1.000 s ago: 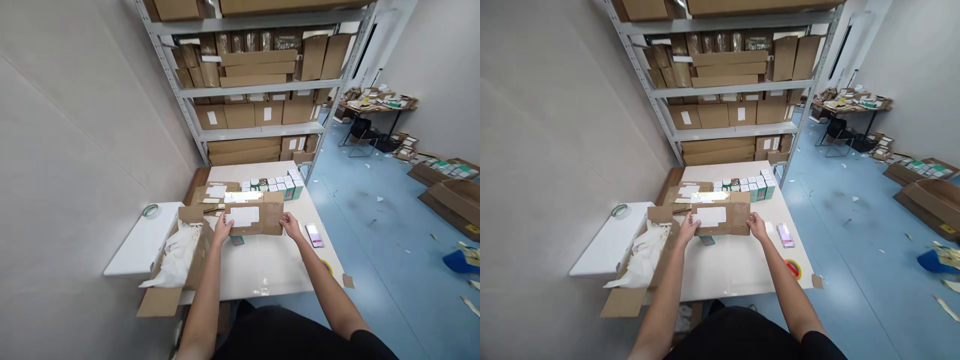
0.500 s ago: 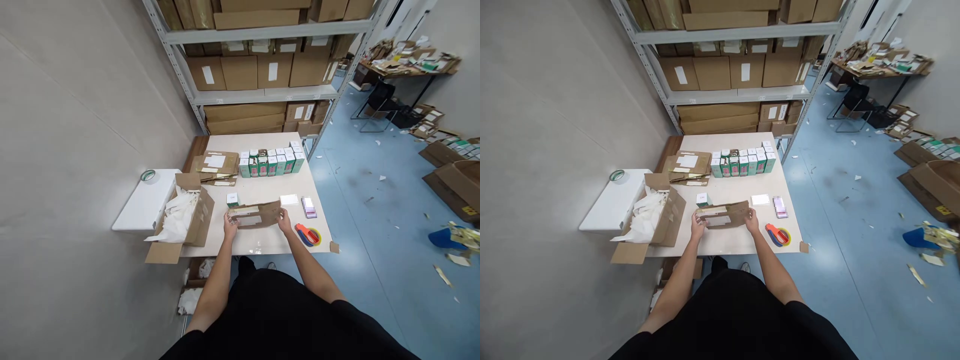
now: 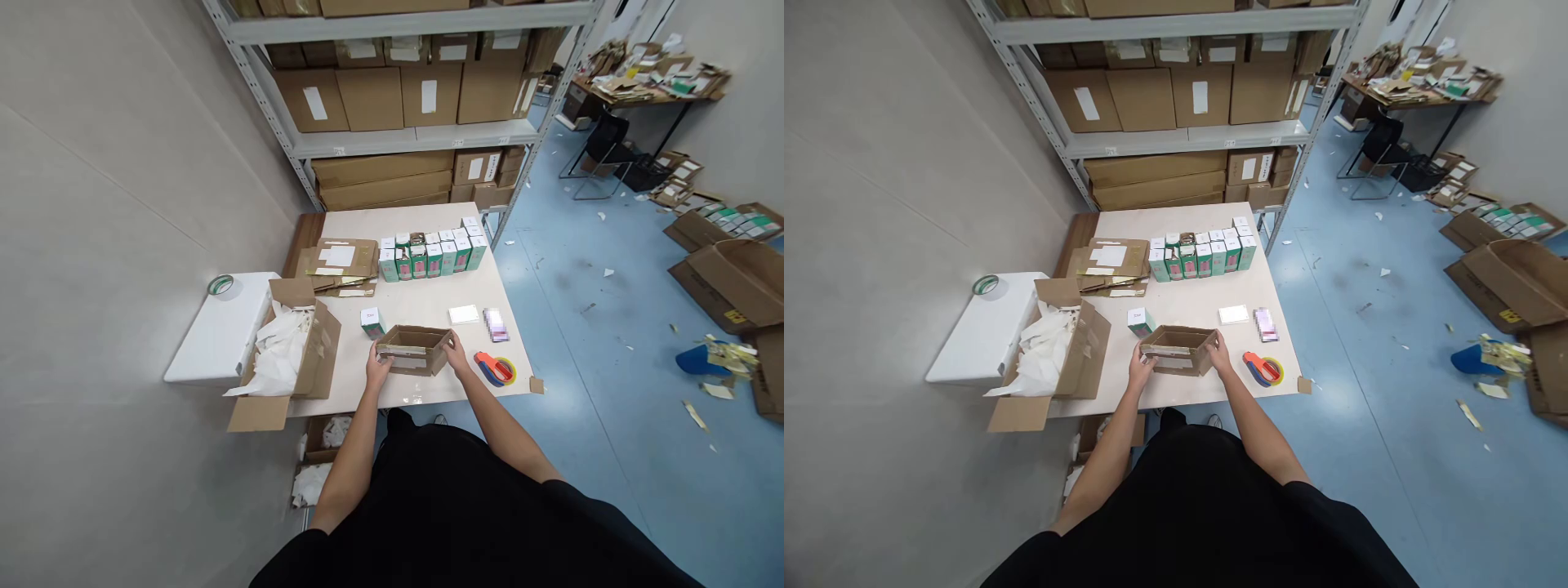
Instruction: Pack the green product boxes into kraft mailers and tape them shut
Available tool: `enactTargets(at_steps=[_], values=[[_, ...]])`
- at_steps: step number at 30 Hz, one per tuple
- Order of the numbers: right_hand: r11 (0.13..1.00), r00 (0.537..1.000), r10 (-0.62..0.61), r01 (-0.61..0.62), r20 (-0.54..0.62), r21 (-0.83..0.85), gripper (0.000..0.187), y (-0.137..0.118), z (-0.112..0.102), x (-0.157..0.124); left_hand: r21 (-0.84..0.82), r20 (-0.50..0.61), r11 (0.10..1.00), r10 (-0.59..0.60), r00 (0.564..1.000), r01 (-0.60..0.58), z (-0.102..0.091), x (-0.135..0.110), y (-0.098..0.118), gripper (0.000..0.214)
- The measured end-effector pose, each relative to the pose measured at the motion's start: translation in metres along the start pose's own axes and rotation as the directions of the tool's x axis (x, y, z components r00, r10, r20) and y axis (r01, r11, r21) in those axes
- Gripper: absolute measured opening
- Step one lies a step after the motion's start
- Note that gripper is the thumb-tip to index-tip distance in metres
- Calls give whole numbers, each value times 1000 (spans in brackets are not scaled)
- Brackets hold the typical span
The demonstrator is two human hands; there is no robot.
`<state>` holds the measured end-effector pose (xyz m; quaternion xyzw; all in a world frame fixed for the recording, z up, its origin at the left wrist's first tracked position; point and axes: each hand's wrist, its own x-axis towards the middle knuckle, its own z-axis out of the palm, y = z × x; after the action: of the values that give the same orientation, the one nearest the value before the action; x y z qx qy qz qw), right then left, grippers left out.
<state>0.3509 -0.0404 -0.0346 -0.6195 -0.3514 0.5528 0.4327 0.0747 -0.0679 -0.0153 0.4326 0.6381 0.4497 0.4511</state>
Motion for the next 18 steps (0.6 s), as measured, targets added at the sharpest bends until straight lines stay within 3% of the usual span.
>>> enactTargets(at_steps=[8, 13, 18], values=[[998, 991, 19, -26, 129, 52, 71, -13, -2, 2, -68, 123, 997, -26, 992, 35, -2, -18, -13, 83], [998, 993, 46, -50, 107, 40, 76, -7, -8, 5, -72, 174, 997, -25, 984, 38, 0, -28, -17, 80], [991, 993, 115, -117, 38, 71, 79, 3, -15, 8, 57, 258, 998, -14, 966, -1, 7, -32, -14, 69]])
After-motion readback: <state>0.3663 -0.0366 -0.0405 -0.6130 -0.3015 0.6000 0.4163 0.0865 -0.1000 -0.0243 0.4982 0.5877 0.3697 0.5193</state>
